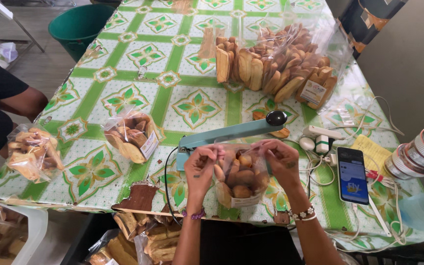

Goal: The person fills clear plastic bags with biscuits from a bulk container, seals them using a handheld heat sealer, and places the finished packages on a table. The process is repeated for multiple bags throughout the clip.

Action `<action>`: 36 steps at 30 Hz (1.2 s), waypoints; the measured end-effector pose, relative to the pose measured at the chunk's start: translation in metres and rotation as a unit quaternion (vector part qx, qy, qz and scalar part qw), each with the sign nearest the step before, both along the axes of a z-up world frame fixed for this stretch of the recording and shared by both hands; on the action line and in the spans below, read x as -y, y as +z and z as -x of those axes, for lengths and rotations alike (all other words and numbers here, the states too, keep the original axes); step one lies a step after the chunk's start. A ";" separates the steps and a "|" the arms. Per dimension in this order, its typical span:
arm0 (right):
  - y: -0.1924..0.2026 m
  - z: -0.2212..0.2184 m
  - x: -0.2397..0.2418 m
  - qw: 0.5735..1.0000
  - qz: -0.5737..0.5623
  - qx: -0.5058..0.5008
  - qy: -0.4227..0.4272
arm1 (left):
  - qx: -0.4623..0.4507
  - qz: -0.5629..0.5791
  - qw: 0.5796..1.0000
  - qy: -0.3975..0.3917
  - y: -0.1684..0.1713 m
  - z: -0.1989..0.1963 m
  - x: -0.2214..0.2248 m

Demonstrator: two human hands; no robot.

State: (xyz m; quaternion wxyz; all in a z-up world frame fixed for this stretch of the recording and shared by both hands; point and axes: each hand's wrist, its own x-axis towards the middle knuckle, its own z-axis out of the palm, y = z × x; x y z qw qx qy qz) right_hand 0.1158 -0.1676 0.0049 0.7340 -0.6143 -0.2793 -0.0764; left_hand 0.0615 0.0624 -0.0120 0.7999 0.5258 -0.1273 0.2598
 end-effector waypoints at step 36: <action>0.020 0.010 -0.005 0.988 0.135 0.029 -0.073 | -0.074 -0.200 0.969 0.122 0.023 0.015 -0.006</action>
